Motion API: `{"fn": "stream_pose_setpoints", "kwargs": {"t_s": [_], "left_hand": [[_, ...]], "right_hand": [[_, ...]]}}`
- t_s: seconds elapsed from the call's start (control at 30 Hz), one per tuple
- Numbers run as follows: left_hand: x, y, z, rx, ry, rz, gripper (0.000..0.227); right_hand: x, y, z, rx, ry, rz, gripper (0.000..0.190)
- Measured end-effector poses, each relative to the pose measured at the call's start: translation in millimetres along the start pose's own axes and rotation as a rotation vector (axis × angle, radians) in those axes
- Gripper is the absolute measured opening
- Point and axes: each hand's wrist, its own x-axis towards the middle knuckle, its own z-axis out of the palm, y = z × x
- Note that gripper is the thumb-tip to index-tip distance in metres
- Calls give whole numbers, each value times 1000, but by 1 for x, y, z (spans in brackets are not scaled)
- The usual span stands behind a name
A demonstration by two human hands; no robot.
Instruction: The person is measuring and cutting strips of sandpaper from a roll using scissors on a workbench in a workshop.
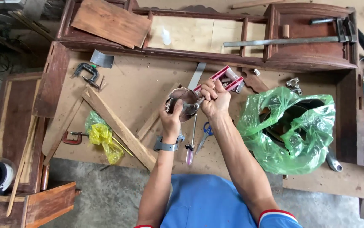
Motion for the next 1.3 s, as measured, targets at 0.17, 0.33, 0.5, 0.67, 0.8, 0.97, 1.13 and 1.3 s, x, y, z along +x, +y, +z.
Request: {"fn": "stream_pose_setpoints", "kwargs": {"t_s": [0.17, 0.33, 0.5, 0.67, 0.8, 0.97, 1.13, 1.3], "left_hand": [[-7, -29, -16, 125, 26, 73, 30], [-13, -33, -31, 342, 274, 143, 26], [-33, -40, -35, 541, 414, 414, 24], [-35, -22, -28, 611, 359, 501, 19], [-40, -38, -29, 695, 275, 535, 21], [-43, -57, -25, 764, 151, 526, 20], [-44, -58, -18, 754, 107, 408, 25], [-46, -88, -30, 797, 81, 371, 27]], "right_hand": [[-37, -16, 41, -97, -146, 177, 22], [-55, -23, 0, -1190, 215, -188, 14], [-72, -87, -198, -2361, 825, -39, 50], [-85, -68, -179, -2404, 774, -222, 44], [-93, 11, -36, -1601, 447, -193, 62], [-92, 27, -2, -1615, 326, -23, 39], [-101, 31, -9, -1810, 252, -196, 26], [-107, 38, -14, -1822, 261, -220, 26]]}}
